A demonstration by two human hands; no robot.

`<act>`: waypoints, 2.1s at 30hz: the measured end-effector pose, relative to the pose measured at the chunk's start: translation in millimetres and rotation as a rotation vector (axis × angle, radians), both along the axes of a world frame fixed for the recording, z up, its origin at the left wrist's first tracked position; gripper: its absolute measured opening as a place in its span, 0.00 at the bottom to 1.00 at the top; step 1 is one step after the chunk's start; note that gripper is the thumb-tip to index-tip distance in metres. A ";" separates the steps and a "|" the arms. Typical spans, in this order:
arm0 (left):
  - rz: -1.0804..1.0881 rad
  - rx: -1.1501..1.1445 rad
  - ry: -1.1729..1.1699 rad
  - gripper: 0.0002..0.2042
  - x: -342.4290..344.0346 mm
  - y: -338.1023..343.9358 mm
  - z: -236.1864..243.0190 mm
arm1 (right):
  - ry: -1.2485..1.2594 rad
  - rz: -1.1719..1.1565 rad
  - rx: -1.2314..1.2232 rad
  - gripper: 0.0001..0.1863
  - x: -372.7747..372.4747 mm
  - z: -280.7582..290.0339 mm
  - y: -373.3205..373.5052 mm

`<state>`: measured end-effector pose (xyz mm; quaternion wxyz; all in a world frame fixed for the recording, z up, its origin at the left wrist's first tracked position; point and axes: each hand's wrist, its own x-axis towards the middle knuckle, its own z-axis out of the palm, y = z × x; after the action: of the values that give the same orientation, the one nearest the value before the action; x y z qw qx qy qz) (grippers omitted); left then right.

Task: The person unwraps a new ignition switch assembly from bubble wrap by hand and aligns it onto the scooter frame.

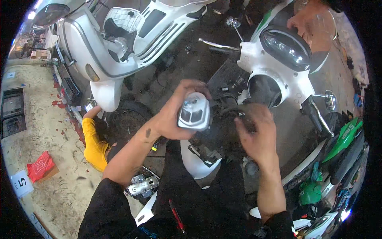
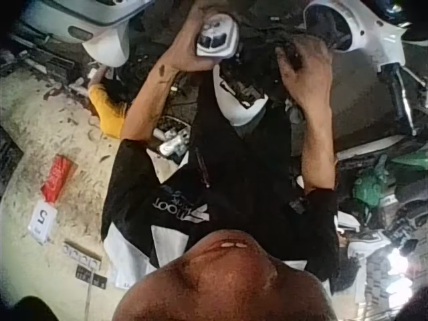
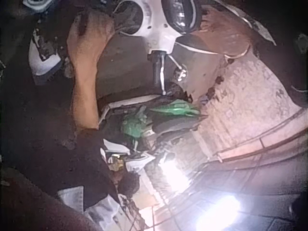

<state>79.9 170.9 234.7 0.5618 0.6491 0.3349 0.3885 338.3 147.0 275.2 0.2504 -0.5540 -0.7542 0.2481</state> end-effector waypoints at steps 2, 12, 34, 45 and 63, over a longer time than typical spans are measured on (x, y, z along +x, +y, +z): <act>-0.113 0.046 -0.040 0.44 5.6 1.7 3.5 | -0.051 0.078 0.044 0.19 2.2 7.6 7.0; 0.001 -0.049 -0.061 0.43 22.6 0.6 -14.9 | 0.302 0.547 -0.542 0.53 -10.7 -10.6 58.1; 0.285 -0.806 -0.428 0.25 20.7 2.6 -35.0 | 0.275 0.169 -0.696 0.30 -15.3 -46.4 79.2; 0.421 -0.905 -0.656 0.28 33.8 -10.0 -62.2 | 0.572 0.137 -0.864 0.26 -17.8 -54.2 78.2; 0.589 -0.793 -0.896 0.27 38.9 -29.1 -50.4 | 0.391 0.283 -0.831 0.33 -15.8 -54.9 80.6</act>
<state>118.8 141.9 184.3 0.7131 0.0506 0.3501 0.6053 322.5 227.6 220.3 0.1087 -0.4422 -0.5977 0.6598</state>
